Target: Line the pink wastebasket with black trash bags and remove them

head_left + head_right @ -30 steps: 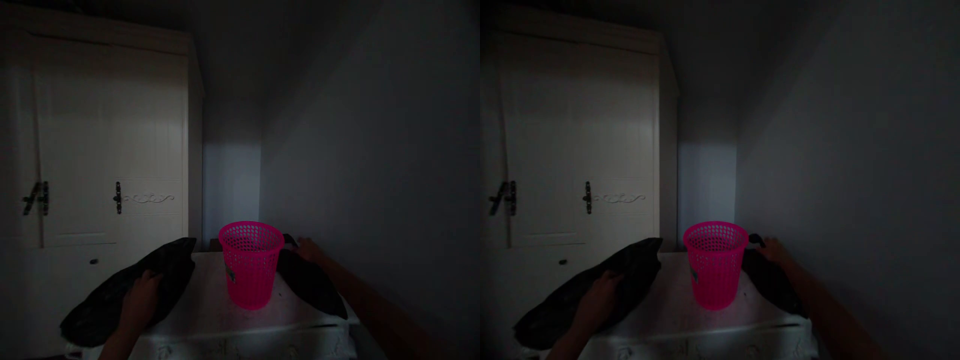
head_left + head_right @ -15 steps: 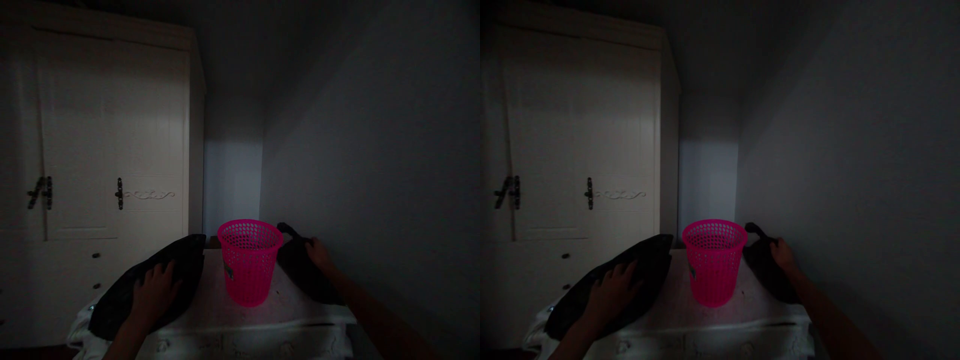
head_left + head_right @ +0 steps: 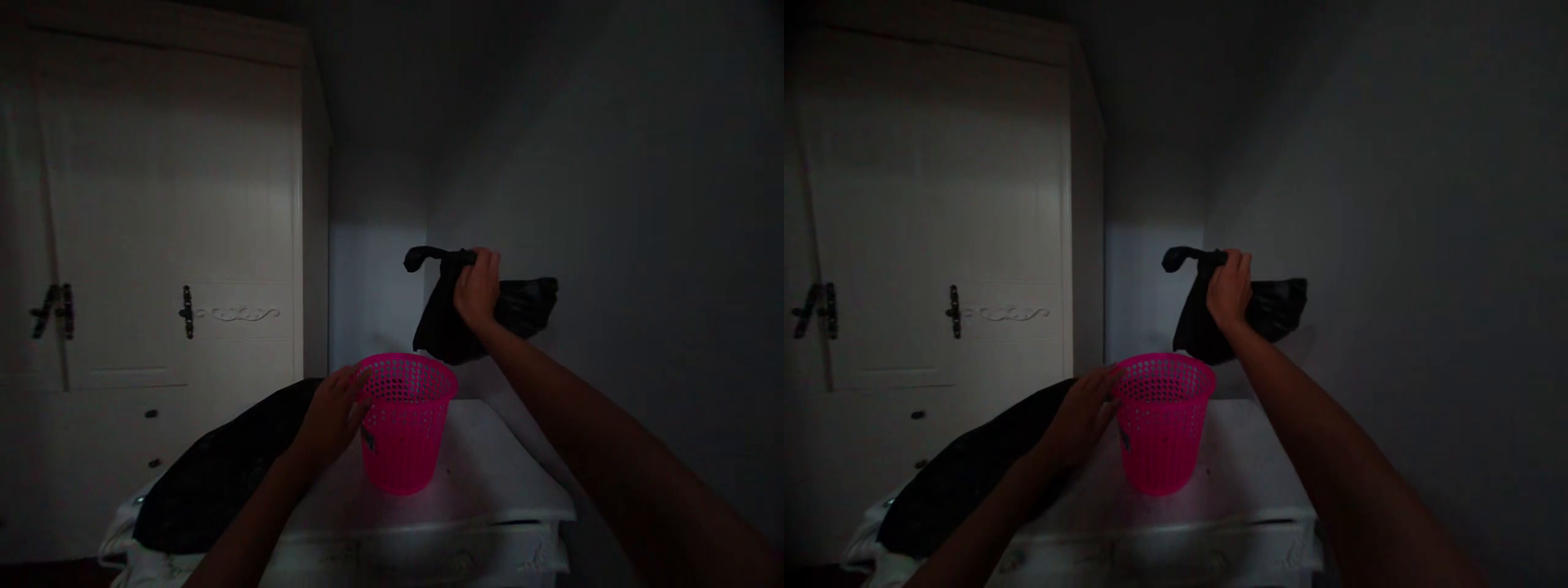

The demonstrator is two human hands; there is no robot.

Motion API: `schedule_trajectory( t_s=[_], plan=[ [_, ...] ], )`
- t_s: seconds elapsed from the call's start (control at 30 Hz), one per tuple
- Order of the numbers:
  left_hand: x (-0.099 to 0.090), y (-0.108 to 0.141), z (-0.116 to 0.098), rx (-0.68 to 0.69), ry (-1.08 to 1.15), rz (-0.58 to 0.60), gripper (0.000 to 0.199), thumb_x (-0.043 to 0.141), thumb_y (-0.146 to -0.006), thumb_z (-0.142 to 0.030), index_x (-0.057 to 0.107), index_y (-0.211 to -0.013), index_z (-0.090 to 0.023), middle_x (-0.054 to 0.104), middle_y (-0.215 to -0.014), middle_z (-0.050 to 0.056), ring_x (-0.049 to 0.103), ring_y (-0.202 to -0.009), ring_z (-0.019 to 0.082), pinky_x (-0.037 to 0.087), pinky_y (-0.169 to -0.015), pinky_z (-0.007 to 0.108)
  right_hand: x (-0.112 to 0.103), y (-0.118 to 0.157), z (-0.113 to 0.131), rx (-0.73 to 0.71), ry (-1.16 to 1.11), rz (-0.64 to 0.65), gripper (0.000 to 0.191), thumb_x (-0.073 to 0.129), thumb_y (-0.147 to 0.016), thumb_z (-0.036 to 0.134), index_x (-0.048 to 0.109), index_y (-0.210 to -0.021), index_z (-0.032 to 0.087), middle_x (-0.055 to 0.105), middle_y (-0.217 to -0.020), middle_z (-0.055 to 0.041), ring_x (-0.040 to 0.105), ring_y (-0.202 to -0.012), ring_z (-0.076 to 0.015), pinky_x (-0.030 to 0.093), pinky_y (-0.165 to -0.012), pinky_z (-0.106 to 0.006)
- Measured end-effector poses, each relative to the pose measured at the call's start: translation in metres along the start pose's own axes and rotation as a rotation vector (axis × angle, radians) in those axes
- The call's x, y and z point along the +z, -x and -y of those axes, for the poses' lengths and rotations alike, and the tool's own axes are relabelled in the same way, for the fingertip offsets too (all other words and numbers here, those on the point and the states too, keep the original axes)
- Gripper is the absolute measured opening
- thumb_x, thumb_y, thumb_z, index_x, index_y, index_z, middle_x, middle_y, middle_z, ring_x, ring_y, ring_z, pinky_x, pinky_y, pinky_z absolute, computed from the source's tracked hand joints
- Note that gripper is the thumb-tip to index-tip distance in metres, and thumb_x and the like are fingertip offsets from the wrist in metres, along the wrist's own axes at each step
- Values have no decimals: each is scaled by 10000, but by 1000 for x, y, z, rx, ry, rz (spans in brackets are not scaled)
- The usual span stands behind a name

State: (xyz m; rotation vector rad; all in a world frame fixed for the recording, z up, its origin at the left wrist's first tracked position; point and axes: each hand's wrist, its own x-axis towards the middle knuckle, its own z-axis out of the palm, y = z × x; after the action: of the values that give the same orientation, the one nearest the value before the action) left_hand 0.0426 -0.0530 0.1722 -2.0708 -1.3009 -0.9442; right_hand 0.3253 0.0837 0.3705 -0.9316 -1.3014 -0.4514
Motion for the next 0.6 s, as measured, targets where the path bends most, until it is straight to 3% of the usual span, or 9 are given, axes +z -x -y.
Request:
schedule_trajectory(
  t_s=[0.07, 0.17, 0.37, 0.5, 0.6],
  plan=[
    [9, -7, -7, 53, 8, 77, 453, 401, -1084, -446, 600, -1427, -228, 651, -1462, 110, 577, -1364, 274, 425, -1185, 512, 11, 5, 21, -34, -54, 55, 378, 349, -987, 145, 548, -1306, 177, 548, -1284, -151, 582, -1127, -248, 474, -985, -405],
    [16, -14, -14, 49, 30, 183, 428, 374, -1091, -447, 692, -1264, -220, 733, -1276, 109, 648, -1211, 271, 467, -1101, 493, 26, 32, 42, -53, -54, 261, 374, 345, -1002, 139, 557, -1308, 174, 560, -1267, -143, 596, -1081, -241, 479, -963, -387],
    [9, -22, -23, -9, 102, 282, 444, 377, -1081, -476, 723, -1030, -201, 736, -1037, 100, 673, -1043, 270, 499, -961, 431, 44, 100, 51, -86, 56, 713, 315, 365, -1051, 190, 548, -1307, 204, 578, -1276, -129, 624, -1063, -231, 480, -934, -355],
    [10, -30, -18, -157, 233, 219, 468, 340, -1088, -454, 712, -951, -206, 750, -966, 86, 696, -974, 248, 504, -919, 394, 54, 130, 36, -157, -29, 930, 290, 447, -1003, 155, 614, -1237, 196, 653, -1226, -107, 628, -1077, -212, 462, -946, -324],
    [21, -42, -5, -336, 319, 41, 322, 444, -1048, -369, 693, -1129, -181, 747, -1123, 115, 690, -1066, 243, 514, -964, 380, 60, 144, 21, -215, -148, 1021, 244, 538, -934, 135, 690, -1117, 187, 718, -1141, -84, 632, -1045, -194, 449, -917, -290]
  ],
)
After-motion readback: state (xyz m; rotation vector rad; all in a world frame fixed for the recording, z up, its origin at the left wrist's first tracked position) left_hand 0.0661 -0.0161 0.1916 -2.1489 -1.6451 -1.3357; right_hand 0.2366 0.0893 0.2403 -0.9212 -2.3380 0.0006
